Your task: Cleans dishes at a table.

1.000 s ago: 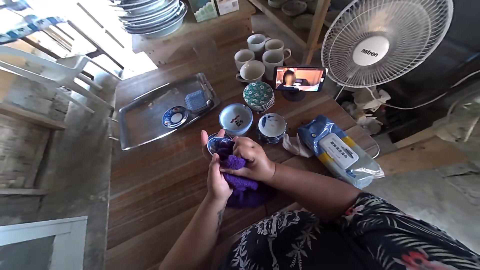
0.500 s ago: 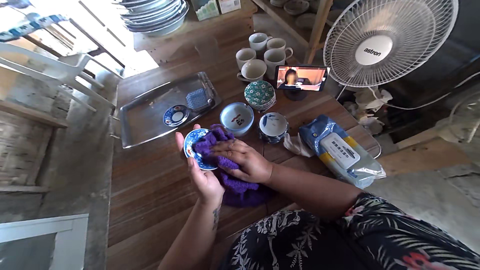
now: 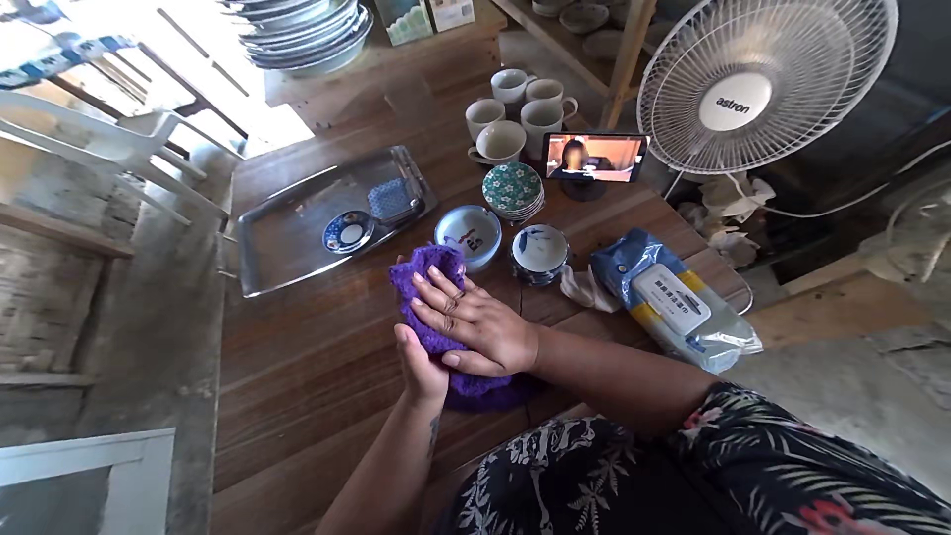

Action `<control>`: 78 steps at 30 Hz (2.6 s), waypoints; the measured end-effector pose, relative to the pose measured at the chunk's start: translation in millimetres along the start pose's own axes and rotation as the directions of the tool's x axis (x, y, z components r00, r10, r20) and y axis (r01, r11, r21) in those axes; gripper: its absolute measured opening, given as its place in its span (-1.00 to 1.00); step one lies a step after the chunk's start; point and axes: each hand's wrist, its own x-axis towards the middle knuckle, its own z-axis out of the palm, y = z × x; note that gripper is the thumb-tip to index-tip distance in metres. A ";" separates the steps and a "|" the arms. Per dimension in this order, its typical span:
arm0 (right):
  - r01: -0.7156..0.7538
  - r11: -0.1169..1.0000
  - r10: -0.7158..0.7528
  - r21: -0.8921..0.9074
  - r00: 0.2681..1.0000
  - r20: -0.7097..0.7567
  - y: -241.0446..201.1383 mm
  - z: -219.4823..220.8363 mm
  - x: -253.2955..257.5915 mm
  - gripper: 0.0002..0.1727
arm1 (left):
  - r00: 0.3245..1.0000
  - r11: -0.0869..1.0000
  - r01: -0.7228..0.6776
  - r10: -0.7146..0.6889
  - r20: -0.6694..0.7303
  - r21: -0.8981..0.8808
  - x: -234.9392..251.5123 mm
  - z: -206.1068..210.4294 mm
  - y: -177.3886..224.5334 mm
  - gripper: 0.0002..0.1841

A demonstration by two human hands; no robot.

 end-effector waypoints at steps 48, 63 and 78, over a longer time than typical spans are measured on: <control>-0.342 0.937 0.347 0.065 0.906 -0.244 13.5 -20.0 7.9 -0.61 | 0.927 0.837 -0.366 0.290 0.238 0.407 17.2 -14.1 -4.5 -0.55; -0.450 0.886 0.422 -0.110 0.882 -0.210 7.2 -20.2 9.9 -0.60 | 0.919 0.823 -0.390 0.374 0.124 0.412 22.7 -18.0 -2.2 -0.59; -0.491 0.822 0.501 0.289 0.864 0.042 7.2 -5.0 5.0 -0.69 | 0.824 0.813 -0.466 0.543 -0.165 0.349 23.1 -27.4 -1.5 -0.61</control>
